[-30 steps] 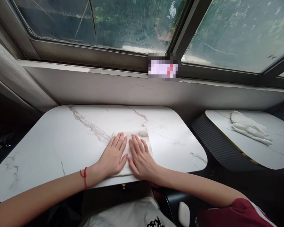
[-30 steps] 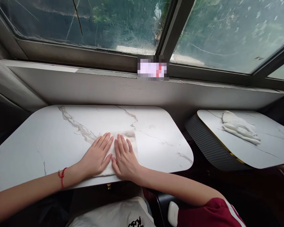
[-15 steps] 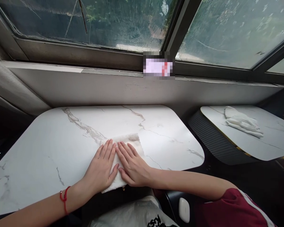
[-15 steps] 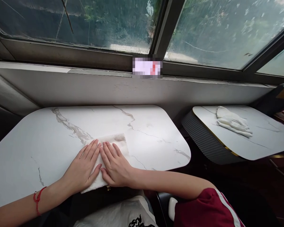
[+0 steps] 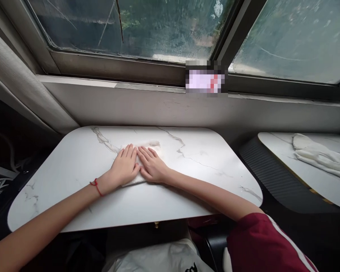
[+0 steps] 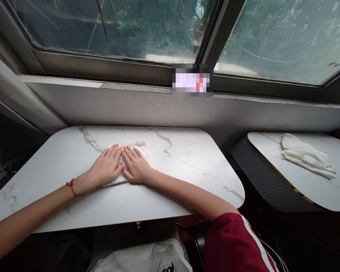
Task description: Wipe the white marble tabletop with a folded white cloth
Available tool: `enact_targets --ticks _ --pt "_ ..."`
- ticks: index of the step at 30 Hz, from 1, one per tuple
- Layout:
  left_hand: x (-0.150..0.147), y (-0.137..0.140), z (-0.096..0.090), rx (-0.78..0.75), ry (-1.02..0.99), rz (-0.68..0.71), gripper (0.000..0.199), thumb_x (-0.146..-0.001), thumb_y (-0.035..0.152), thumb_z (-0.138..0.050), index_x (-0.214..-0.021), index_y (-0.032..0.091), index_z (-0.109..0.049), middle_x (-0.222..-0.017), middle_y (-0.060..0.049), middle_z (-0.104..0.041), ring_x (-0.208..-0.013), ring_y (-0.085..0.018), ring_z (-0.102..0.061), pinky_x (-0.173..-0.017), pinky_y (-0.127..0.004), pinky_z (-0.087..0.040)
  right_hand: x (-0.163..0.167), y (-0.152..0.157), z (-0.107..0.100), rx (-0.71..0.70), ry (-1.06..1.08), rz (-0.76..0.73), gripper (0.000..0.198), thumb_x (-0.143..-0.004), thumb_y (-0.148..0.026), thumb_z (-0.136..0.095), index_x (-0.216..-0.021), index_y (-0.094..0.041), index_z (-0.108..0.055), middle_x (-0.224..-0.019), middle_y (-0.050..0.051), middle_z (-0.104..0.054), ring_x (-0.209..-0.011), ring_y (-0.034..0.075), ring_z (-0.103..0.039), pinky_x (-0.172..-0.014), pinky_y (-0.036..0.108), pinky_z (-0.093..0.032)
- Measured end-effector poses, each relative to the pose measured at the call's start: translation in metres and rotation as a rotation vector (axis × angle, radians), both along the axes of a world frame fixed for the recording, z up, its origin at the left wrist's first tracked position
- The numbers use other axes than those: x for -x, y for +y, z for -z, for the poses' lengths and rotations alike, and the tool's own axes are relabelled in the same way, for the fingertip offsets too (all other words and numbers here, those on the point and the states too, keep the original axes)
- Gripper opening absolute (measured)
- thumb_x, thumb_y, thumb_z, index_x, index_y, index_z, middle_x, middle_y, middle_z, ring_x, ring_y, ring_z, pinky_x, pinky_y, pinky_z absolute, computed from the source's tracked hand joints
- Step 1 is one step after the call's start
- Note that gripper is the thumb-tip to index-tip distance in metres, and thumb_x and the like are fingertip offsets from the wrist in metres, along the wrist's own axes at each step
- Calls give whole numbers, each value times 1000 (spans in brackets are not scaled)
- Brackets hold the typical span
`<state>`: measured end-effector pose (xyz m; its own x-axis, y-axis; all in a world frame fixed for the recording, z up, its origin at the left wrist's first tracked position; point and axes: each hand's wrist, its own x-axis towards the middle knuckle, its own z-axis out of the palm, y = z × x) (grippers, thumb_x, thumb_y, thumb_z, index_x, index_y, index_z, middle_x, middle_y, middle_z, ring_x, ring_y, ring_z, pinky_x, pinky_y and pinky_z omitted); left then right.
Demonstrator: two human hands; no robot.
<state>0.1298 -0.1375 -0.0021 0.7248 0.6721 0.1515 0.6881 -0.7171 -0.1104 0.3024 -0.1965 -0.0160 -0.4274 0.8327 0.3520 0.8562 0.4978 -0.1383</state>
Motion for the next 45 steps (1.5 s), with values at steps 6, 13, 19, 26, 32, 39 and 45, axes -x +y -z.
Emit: enact_targets --ticks 6,13,19,26,32,39,45 --pt "-21 40 4 13 -70 -109 65 -92 26 -31 -149 -5 -40 -160 -23 -35 -151 -31 -31 -124 -46 -25 -8 52 2 -2 -14 55 63 -96 -29 -38 -151 2 -38 -158 22 -39 -150 30 -32 -123 47 -23" --pt "-22 79 6 8 -120 -119 63 -96 28 -27 -149 -4 -41 -160 -24 -35 -151 -32 -31 -124 -46 -23 -6 94 0 2 -31 94 61 -97 -27 -39 -149 4 -41 -158 22 -40 -149 30 -34 -124 44 -21" --pt "-20 105 7 0 -150 -126 61 -96 28 -30 -148 1 -43 -159 -21 -39 -150 -29 -35 -123 -45 -26 -3 118 0 2 -23 106 60 -96 -25 -41 -149 3 -41 -157 22 -41 -148 30 -34 -124 43 -21" --pt "-15 127 10 -9 -186 -151 58 -96 29 -31 -146 4 -46 -157 -19 -42 -148 -29 -38 -122 -45 -27 1 143 2 -24 -1 88 57 -95 -23 -40 -146 1 -44 -154 21 -45 -145 29 -38 -122 43 -24" --pt "-9 139 8 -4 -212 -158 56 -96 28 -31 -144 4 -47 -156 -20 -44 -147 -30 -39 -121 -47 -29 5 160 2 -21 27 81 55 -94 -24 -41 -143 0 -47 -152 21 -48 -144 28 -39 -121 41 -25" --pt "-9 137 7 -10 -209 -161 54 -97 27 -32 -144 6 -47 -156 -19 -44 -147 -29 -38 -122 -46 -29 7 158 -2 -8 32 94 53 -95 -23 -44 -142 -1 -47 -151 20 -49 -143 27 -40 -120 40 -25" --pt "-3 117 2 12 -134 -186 60 -95 24 -31 -148 -1 -41 -159 -22 -39 -149 -31 -35 -123 -46 -26 15 138 -5 10 -2 95 54 -96 -22 -44 -145 2 -46 -155 22 -44 -146 29 -38 -123 42 -22"
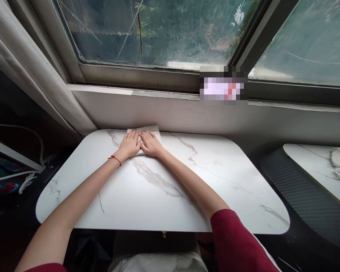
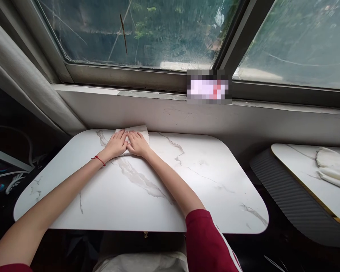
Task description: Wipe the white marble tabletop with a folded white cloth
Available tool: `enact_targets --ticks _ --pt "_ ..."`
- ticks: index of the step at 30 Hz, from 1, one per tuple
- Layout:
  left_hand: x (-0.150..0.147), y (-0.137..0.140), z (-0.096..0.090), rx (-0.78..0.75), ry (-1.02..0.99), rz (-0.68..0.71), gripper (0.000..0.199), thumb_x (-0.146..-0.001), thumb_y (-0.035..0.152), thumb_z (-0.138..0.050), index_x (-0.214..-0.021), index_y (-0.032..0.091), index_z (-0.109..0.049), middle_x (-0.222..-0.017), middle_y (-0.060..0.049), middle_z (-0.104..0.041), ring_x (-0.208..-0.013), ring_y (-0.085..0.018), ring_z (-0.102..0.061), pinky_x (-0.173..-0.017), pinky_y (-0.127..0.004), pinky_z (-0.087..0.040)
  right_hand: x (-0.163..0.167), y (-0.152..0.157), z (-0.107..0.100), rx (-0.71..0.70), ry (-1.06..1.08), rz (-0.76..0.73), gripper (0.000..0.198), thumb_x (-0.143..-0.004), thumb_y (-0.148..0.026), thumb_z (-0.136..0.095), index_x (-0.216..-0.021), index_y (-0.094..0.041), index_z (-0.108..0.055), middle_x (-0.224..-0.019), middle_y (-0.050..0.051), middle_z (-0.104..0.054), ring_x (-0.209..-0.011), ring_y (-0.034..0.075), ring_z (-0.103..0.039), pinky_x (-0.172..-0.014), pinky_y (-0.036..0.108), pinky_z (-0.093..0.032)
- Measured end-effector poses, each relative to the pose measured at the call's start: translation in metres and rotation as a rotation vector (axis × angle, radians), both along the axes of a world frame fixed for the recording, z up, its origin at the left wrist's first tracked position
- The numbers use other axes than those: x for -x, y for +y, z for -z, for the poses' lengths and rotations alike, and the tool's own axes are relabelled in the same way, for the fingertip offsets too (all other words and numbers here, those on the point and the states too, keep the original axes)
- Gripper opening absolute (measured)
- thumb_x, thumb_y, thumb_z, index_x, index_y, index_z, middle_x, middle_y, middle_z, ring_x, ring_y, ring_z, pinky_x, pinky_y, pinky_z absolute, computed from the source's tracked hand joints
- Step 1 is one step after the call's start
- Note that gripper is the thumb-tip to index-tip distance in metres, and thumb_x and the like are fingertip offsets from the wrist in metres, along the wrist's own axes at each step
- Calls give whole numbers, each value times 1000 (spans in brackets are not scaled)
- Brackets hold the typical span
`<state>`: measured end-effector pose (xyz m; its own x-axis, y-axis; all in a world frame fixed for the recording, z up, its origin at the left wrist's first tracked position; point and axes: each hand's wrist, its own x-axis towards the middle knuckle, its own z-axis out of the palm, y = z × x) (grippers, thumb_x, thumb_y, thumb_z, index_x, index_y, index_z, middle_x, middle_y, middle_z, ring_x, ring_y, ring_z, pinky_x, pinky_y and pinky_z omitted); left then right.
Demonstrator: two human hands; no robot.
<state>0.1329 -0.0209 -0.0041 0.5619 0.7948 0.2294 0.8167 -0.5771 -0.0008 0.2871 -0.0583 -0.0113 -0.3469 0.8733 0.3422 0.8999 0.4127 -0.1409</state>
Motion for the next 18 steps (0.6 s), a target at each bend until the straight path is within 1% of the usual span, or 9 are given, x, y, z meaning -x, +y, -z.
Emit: enact_targets --ticks 4,7,10,14,18 --pt "15 -25 4 -14 10 10 60 -95 24 -31 -149 0 -41 -160 -22 -37 -150 -31 -34 -124 -48 -25 10 -25 4 -26 4 -31 58 -96 -24 -43 -147 2 -44 -156 22 -43 -148 30 -36 -123 44 -22" --pt "33 -51 8 -31 6 23 60 -95 26 -32 -149 1 -43 -159 -22 -37 -150 -31 -34 -124 -48 -26 23 -51 9 -54 13 -55 59 -96 -26 -42 -147 3 -45 -156 23 -43 -148 32 -36 -123 47 -23" --pt "54 -83 11 -55 -4 48 60 -96 27 -31 -150 2 -43 -160 -20 -38 -150 -30 -35 -124 -47 -27 40 -86 12 -57 24 -75 61 -97 -29 -41 -148 5 -44 -156 24 -41 -148 34 -35 -124 48 -22" --pt "85 -132 15 -103 -31 108 59 -97 26 -29 -150 4 -42 -159 -18 -40 -150 -28 -34 -123 -46 -29 68 -138 15 -74 53 -94 64 -99 -31 -39 -149 8 -41 -157 28 -37 -150 39 -31 -123 54 -22" --pt "116 -175 17 -193 -54 136 58 -97 25 -32 -150 4 -42 -158 -20 -41 -150 -30 -34 -122 -47 -30 91 -176 13 -117 74 -182 65 -99 -32 -38 -148 11 -40 -156 32 -37 -149 43 -31 -122 56 -26"
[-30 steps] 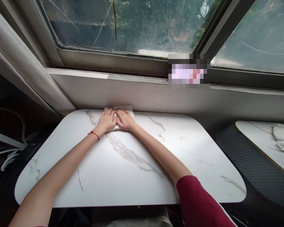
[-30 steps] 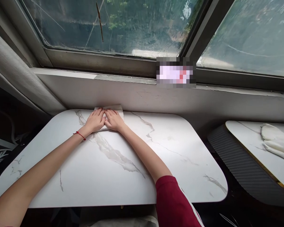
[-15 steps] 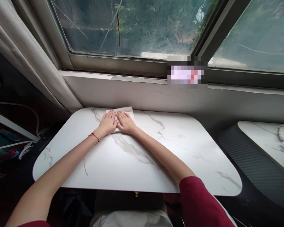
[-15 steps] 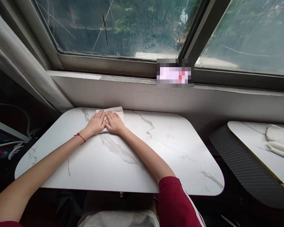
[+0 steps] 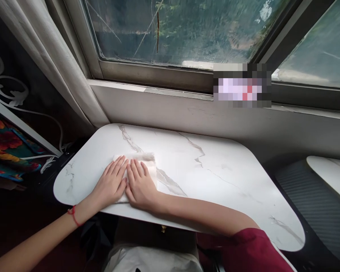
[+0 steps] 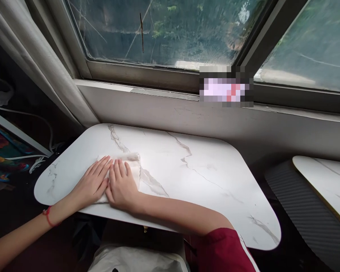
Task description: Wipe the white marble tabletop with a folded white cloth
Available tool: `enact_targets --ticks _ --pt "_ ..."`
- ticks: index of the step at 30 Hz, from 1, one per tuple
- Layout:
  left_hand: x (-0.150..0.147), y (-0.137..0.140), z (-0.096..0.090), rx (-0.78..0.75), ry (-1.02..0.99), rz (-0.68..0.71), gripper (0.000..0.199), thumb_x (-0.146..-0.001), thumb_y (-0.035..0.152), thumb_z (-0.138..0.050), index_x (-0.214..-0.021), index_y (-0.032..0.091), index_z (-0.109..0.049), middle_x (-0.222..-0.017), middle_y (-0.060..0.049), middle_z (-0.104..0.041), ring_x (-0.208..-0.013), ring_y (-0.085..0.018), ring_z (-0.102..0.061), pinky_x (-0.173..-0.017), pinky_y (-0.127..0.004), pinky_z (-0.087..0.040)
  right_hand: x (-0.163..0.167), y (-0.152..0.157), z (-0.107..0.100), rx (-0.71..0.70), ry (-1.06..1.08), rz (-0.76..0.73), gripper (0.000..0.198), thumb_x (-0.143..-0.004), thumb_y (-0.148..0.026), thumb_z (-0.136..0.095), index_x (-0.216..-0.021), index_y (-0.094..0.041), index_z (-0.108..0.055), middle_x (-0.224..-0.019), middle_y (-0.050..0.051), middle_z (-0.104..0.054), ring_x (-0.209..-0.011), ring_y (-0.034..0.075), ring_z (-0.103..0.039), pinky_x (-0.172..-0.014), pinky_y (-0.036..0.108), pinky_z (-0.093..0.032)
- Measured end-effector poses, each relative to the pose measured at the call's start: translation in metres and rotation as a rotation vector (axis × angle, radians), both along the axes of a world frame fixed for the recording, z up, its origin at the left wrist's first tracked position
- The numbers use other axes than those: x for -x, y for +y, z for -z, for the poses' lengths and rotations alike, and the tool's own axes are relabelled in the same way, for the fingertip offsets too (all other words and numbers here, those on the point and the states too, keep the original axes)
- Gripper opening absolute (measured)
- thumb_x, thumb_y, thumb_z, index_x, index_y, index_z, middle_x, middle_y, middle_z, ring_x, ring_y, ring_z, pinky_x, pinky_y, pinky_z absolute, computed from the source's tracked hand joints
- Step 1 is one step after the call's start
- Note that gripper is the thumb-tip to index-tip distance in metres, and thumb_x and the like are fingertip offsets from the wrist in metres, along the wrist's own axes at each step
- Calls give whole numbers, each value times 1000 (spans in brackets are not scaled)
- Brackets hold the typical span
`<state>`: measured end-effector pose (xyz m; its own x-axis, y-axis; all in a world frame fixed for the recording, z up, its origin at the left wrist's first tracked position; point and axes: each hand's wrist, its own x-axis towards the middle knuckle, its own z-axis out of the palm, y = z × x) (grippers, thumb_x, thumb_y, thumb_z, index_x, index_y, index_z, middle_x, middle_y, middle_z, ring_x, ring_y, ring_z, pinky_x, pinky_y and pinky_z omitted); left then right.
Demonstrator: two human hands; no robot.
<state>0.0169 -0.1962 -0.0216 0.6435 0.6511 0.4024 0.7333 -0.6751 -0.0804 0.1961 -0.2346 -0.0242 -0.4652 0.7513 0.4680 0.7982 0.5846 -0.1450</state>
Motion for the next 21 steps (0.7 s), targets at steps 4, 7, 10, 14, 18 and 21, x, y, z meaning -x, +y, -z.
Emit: enact_targets --ticks 4,7,10,14,18,21 --pt "25 -27 -2 -32 9 -9 60 -96 24 -34 -154 6 -36 -159 -19 -40 -149 -30 -36 -121 -48 -33 19 -17 -3 -15 7 -72 65 -98 -32 -40 -146 12 -41 -153 34 -40 -147 44 -33 -120 57 -30" --pt "39 -36 -5 -39 32 -29 64 -97 26 -33 -158 9 -28 -160 -18 -39 -148 -31 -37 -120 -48 -35 31 -19 -5 -5 9 -117 67 -97 -34 -42 -145 13 -41 -153 34 -40 -147 45 -32 -119 58 -31" --pt "51 -38 -8 -50 53 -41 65 -97 27 -33 -159 9 -26 -160 -19 -38 -148 -31 -38 -119 -48 -35 41 -17 -6 -5 9 -151 67 -97 -34 -43 -145 13 -41 -152 34 -40 -147 45 -32 -119 58 -31" --pt "60 -31 -8 -48 74 -61 64 -97 27 -33 -157 7 -29 -159 -19 -39 -148 -31 -38 -120 -47 -34 49 -8 -8 -16 3 -175 67 -97 -34 -42 -144 14 -41 -151 34 -42 -145 45 -34 -119 58 -31" --pt "62 -15 -7 -35 89 -107 61 -97 27 -31 -153 5 -37 -158 -19 -41 -148 -30 -38 -120 -47 -35 52 10 -10 -10 10 -187 66 -97 -34 -43 -143 13 -44 -150 34 -44 -144 45 -37 -118 58 -31" --pt "59 4 -7 -20 105 -149 60 -97 28 -28 -149 3 -43 -156 -20 -43 -148 -30 -39 -120 -47 -35 51 32 -8 1 35 -188 65 -96 -33 -44 -143 12 -44 -150 33 -44 -144 44 -37 -119 57 -29"
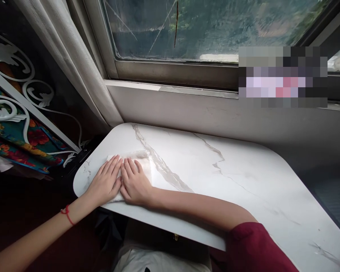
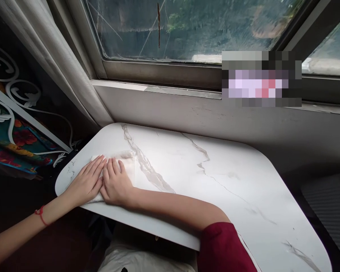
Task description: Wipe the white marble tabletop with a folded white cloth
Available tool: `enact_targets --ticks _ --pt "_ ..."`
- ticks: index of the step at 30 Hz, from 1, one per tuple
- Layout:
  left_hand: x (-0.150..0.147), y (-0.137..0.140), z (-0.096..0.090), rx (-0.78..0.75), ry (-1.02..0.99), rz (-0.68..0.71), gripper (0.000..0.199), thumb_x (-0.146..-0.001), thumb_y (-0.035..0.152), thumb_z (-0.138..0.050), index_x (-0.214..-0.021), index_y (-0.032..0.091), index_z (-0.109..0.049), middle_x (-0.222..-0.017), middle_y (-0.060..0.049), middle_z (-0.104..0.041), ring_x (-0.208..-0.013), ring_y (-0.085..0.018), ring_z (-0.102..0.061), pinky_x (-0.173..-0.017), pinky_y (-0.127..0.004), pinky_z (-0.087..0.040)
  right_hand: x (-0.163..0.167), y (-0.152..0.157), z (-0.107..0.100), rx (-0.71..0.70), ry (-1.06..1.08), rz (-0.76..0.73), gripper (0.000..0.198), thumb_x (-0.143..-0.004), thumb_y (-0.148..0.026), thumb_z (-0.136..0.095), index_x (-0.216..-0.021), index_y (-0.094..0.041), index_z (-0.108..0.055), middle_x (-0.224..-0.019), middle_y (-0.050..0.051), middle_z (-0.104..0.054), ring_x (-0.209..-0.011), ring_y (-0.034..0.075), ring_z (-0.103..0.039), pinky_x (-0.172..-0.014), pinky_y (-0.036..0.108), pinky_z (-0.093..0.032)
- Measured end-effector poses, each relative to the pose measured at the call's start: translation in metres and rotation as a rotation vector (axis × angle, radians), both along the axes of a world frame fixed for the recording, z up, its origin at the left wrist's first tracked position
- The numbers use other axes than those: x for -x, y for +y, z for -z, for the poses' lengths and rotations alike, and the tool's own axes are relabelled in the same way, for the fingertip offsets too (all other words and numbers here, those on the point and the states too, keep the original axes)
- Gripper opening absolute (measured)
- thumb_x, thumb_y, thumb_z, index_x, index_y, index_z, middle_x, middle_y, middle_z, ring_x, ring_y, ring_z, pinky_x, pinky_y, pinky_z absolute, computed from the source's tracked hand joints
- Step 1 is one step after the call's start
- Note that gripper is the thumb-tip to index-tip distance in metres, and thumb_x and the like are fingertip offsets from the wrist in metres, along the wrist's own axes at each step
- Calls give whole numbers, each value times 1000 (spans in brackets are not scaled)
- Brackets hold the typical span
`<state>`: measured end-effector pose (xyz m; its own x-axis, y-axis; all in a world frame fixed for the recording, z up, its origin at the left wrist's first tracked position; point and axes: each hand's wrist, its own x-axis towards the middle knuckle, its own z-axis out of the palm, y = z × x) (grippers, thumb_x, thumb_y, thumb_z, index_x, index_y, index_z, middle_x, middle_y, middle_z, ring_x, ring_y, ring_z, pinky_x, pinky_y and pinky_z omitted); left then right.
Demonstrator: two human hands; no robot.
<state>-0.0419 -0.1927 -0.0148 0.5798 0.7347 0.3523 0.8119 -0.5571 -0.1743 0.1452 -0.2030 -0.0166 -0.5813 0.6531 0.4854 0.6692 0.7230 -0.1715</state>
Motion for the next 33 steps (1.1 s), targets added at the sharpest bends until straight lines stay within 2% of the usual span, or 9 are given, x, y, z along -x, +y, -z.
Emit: enact_targets --ticks 9,15,22,27,33 --pt "-23 83 -3 120 -23 -168 62 -95 29 -28 -147 0 -44 -158 -23 -39 -149 -31 -36 -121 -50 -30 -12 96 6 40 13 5 56 -95 -27 -44 -142 2 -48 -152 26 -46 -144 34 -40 -119 52 -29" --pt "-43 127 -7 144 -21 -235 62 -95 27 -30 -148 -2 -42 -159 -23 -38 -149 -32 -35 -122 -49 -28 -22 143 5 36 -36 41 55 -96 -26 -44 -143 2 -48 -153 23 -46 -144 32 -40 -121 46 -26" --pt "-52 161 -9 176 -13 -274 62 -96 26 -28 -150 -2 -40 -160 -23 -36 -151 -31 -32 -123 -46 -24 -25 179 5 41 -45 74 55 -97 -25 -42 -145 1 -47 -153 22 -47 -144 30 -41 -121 45 -26" --pt "-48 185 -4 159 -39 -246 61 -96 27 -28 -149 -2 -39 -160 -23 -36 -150 -32 -33 -123 -48 -24 -25 195 3 57 -39 96 53 -97 -23 -43 -144 0 -48 -153 20 -48 -144 29 -41 -122 44 -25" --pt "-48 207 -3 148 -62 -245 60 -96 27 -29 -149 1 -41 -159 -21 -38 -150 -30 -34 -123 -45 -24 -22 213 -1 71 -48 134 50 -97 -22 -44 -143 -3 -49 -152 18 -49 -142 27 -42 -121 42 -25"
